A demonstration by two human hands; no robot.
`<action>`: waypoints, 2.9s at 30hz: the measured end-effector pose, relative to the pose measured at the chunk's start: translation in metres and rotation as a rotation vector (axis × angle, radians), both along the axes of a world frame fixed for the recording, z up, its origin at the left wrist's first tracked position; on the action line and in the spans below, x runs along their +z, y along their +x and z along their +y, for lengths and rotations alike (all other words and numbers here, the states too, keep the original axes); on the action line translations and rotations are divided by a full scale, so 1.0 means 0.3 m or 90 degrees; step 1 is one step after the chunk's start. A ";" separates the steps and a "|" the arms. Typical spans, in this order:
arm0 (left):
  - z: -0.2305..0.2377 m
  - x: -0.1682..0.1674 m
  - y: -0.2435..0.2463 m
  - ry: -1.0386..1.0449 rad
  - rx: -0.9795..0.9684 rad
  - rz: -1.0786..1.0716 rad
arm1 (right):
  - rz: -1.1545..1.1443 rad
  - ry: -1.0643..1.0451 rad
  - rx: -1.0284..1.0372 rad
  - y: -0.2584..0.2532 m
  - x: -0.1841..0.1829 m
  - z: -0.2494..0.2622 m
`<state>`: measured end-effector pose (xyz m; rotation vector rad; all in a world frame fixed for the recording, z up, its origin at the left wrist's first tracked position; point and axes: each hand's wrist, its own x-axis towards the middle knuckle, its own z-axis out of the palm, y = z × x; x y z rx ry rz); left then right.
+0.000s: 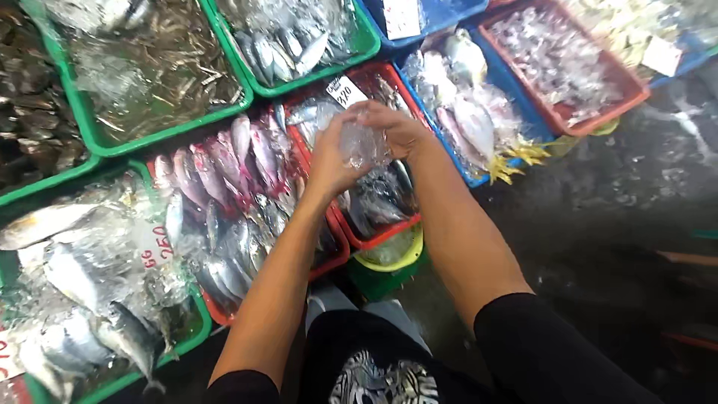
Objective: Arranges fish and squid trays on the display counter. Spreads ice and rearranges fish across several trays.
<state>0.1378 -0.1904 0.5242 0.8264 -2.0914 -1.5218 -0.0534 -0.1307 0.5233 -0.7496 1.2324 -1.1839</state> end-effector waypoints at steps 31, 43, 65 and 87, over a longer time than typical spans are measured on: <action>0.821 -0.293 0.086 0.123 -0.295 -0.108 | 0.192 0.229 -0.126 0.030 -0.250 0.980; 0.107 -0.079 -0.062 -0.201 -0.213 -0.343 | 0.679 0.493 -0.082 0.338 -0.118 0.405; 0.170 -0.062 -0.213 -0.202 -0.422 -0.111 | 0.125 0.026 -0.406 0.142 -0.162 0.483; 0.261 -0.081 -0.064 -0.210 0.012 -0.558 | -0.044 0.497 -0.454 0.045 -0.742 0.996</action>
